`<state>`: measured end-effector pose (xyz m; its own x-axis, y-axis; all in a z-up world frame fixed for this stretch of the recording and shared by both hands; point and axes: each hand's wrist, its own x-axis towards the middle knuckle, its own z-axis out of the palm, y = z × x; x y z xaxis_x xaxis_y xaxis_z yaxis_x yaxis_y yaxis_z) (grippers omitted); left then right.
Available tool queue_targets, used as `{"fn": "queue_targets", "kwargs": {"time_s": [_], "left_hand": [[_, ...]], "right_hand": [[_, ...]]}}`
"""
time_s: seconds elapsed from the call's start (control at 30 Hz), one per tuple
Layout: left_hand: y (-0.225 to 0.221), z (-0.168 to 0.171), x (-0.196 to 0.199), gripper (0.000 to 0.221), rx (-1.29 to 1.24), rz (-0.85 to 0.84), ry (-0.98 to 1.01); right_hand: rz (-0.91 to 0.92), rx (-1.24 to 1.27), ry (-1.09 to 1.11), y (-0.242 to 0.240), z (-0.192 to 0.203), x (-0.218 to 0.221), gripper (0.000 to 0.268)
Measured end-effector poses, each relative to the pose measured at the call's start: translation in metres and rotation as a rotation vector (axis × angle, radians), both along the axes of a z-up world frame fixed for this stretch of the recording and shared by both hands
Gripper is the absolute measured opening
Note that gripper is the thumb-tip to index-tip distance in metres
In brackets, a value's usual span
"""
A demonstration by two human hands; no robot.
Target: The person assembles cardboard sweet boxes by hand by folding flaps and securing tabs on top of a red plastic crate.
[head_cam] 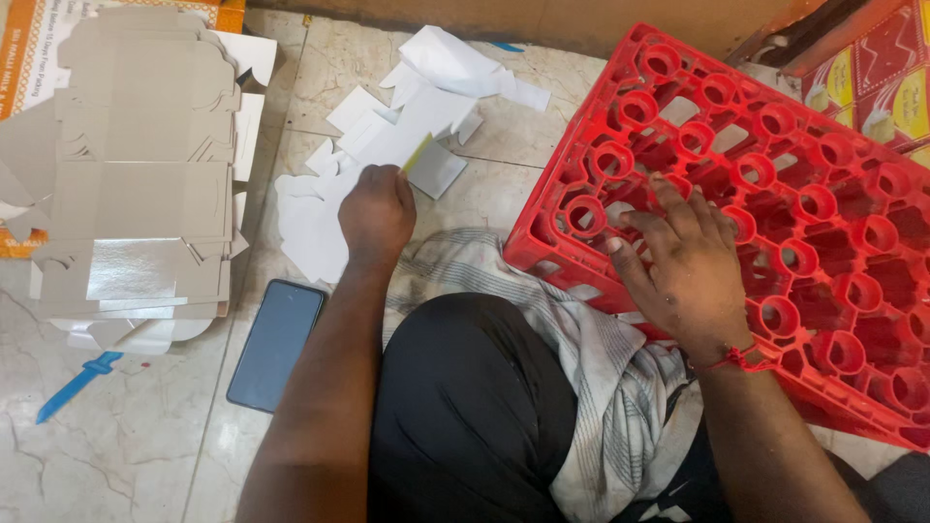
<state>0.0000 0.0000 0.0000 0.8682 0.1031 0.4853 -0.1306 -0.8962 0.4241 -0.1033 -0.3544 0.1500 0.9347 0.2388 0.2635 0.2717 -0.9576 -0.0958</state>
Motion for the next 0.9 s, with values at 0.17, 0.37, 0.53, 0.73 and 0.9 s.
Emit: {"fn": "queue_targets", "kwargs": {"time_s": [0.17, 0.37, 0.53, 0.73, 0.9], "left_hand": [[-0.031, 0.128, -0.024, 0.005, -0.323, -0.161, -0.401], [-0.113, 0.218, -0.066, 0.007, -0.281, -0.633, -0.636], [-0.180, 0.221, -0.097, 0.007, -0.072, -1.026, -0.488], [-0.218, 0.191, -0.109, 0.025, 0.295, -1.131, -0.130], [-0.220, 0.183, -0.089, 0.047, 0.116, -1.121, -0.083]], "right_hand": [[0.049, 0.056, -0.077, -0.001, 0.000, 0.000, 0.043], [-0.044, 0.918, -0.116, -0.035, -0.008, -0.006, 0.027], [-0.352, 1.517, -0.281, -0.142, 0.006, -0.004, 0.026], [-0.471, 1.663, -0.371, -0.252, 0.015, -0.031, 0.027], [-0.489, 1.432, -0.419, -0.281, 0.001, -0.038, 0.028]]}}
